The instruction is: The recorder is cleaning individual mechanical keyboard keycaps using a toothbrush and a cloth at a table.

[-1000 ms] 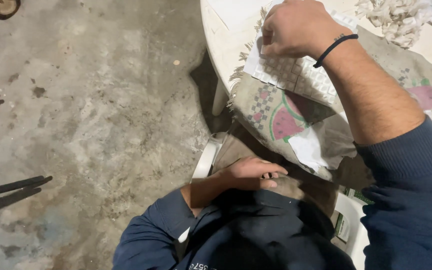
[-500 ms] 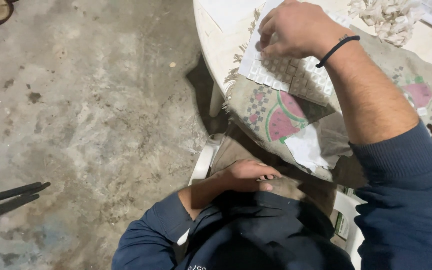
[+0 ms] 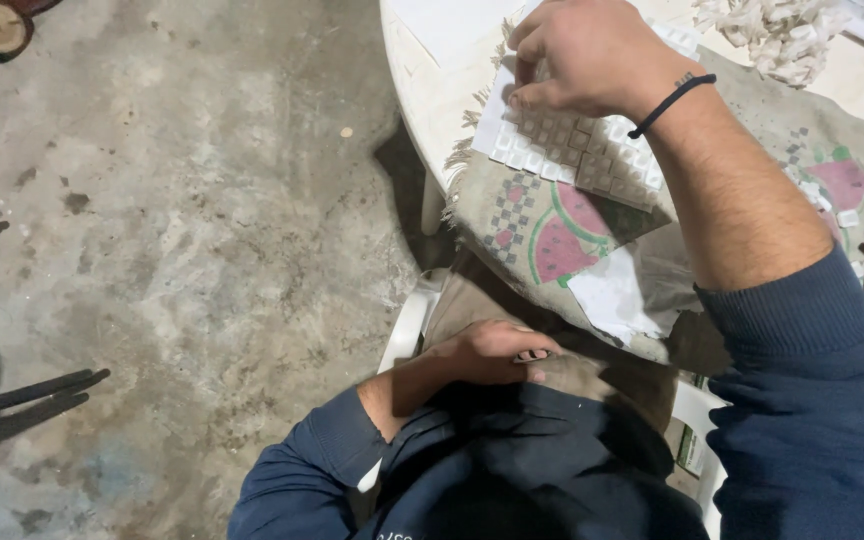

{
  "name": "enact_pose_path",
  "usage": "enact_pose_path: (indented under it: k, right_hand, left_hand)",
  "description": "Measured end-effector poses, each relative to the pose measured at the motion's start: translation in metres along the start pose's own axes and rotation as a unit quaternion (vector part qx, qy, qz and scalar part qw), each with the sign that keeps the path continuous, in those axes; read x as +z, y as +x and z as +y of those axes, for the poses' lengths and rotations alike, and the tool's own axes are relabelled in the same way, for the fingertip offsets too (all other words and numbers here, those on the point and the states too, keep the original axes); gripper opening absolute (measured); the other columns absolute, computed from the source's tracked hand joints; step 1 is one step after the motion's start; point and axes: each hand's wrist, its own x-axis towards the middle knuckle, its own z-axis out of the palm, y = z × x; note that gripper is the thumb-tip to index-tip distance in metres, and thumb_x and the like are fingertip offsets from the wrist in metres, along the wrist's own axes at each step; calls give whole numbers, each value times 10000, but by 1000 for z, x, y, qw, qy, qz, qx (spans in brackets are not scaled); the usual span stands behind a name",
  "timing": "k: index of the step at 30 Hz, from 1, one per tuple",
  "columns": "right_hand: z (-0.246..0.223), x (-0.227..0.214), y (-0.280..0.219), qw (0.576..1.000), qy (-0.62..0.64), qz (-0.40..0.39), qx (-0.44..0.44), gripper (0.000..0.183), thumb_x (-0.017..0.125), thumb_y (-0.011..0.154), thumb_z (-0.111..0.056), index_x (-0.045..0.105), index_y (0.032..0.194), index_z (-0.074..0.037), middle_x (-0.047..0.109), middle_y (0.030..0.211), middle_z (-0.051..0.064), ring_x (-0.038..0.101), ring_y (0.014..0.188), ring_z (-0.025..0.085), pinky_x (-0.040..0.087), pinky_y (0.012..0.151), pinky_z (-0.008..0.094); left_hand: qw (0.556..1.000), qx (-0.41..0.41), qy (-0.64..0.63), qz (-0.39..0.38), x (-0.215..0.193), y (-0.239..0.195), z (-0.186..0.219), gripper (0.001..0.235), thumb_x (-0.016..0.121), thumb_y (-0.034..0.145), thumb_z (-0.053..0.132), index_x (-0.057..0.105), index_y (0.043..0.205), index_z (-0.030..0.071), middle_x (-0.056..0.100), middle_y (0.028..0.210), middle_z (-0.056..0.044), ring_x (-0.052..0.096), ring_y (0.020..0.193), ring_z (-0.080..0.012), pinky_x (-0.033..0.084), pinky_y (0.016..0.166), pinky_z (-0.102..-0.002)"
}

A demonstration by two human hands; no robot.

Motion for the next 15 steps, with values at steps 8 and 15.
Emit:
enact_pose_path:
  k: [8,15]
  right_hand:
    - [-92,-53,-111,943,157,218,-198,496,678,941,-357,529,524,-133,795,1075,46,675,815,188,436,628,373]
    - [-147,-89,-230,888,211,212,-349,92,674,920,-175,683,833,-146,738,1053,-5,732,973,190,557,870,383]
  left_hand:
    - [996,57,20,59,-8,-6,19,454,765,859,283,684,1290,166,768,1115,-99,754,974,-234,598,860,-349]
    - [995,62,55,51,-11,-5,56,360,704,940,293,684,1256,121,747,1118,-123,734,1007,-276,575,859,-387]
